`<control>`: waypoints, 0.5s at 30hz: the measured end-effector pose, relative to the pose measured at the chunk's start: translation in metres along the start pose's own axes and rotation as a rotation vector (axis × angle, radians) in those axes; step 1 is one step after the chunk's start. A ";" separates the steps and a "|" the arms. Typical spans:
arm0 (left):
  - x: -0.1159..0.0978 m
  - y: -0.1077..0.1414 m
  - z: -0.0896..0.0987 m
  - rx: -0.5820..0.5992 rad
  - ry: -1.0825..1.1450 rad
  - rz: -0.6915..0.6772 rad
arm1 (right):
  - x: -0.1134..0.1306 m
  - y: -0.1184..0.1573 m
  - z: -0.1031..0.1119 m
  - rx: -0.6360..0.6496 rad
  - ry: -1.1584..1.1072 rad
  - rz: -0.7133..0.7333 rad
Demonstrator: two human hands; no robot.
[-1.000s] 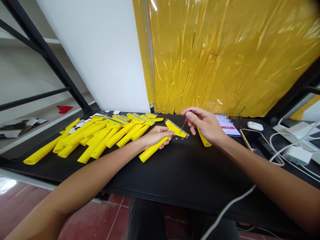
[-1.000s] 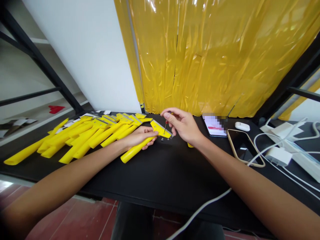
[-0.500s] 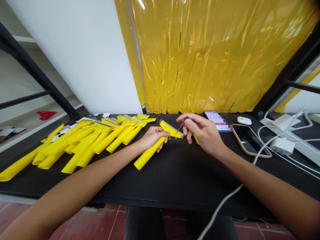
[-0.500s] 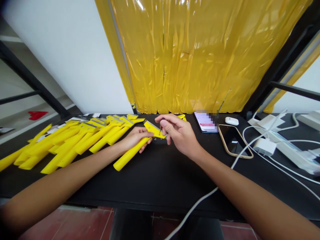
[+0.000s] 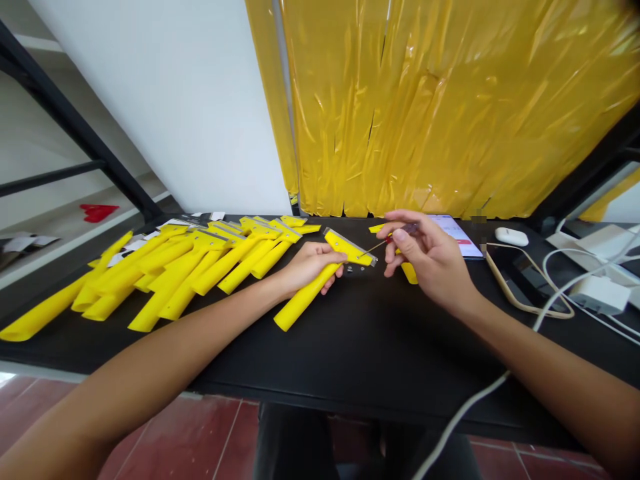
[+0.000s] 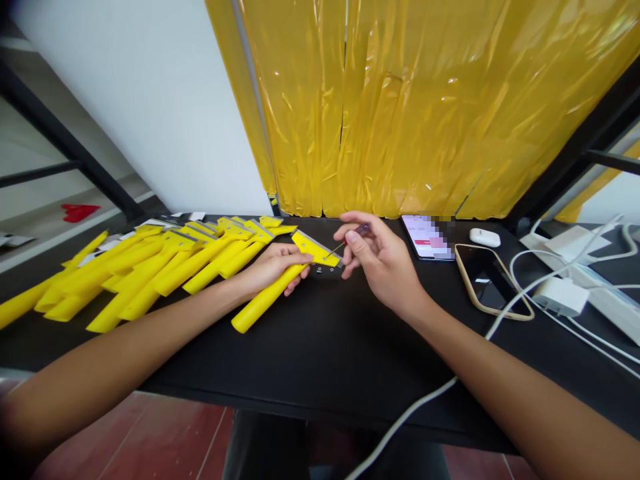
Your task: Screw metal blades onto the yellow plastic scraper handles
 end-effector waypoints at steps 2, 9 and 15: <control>0.000 0.000 -0.001 0.021 -0.003 -0.004 | 0.000 0.000 0.002 -0.031 -0.035 0.020; 0.003 0.002 -0.001 0.072 -0.023 0.049 | 0.010 0.012 -0.009 0.113 0.073 0.038; 0.014 0.007 -0.001 0.121 -0.023 0.215 | 0.008 0.018 -0.011 0.080 -0.048 0.015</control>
Point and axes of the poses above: each hand's wrist, its own y-axis away from the middle knuckle, its own z-axis out of the back of the hand, x = y × z, the point moved 8 cm from there along -y, towards the middle knuckle, and after that the axes turned 2 degrees about -y, right-handed, at the moved point
